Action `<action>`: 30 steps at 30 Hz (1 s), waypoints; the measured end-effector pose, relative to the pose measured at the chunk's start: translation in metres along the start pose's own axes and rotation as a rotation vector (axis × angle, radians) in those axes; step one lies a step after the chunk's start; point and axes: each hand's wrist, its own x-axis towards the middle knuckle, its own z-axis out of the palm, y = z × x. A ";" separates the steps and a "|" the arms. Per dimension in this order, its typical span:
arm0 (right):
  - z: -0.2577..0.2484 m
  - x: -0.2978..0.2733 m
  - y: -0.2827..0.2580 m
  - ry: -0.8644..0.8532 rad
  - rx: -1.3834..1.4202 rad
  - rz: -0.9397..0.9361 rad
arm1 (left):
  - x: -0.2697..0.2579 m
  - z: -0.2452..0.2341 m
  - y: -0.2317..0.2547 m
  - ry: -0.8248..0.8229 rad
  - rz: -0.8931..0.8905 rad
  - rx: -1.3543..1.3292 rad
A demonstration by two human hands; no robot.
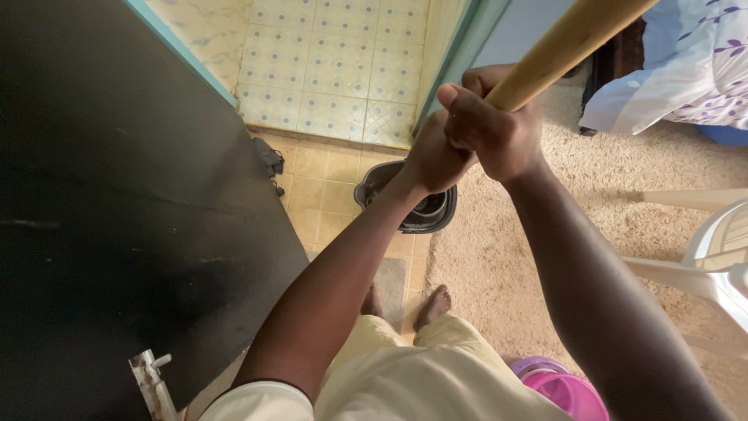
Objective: The person mops the tiled floor of a bathroom around a toilet using a mop and a bucket, then picks up a pack of wipes from the toilet tank.
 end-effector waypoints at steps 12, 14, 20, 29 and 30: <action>0.019 -0.027 0.091 -0.077 -0.104 0.031 | -0.053 0.013 -0.093 0.067 -0.032 -0.280; 0.013 -0.026 0.096 -0.050 -0.103 -0.012 | -0.053 0.013 -0.103 0.059 -0.046 -0.303; -0.001 -0.016 0.083 0.078 -0.173 0.012 | -0.044 0.006 -0.084 0.028 -0.192 0.069; -0.044 0.008 -0.023 -0.031 0.155 -0.364 | -0.048 -0.007 -0.065 -0.076 -0.178 0.174; -0.047 0.005 -0.038 -0.013 0.167 -0.324 | -0.048 -0.008 -0.066 -0.075 -0.110 0.180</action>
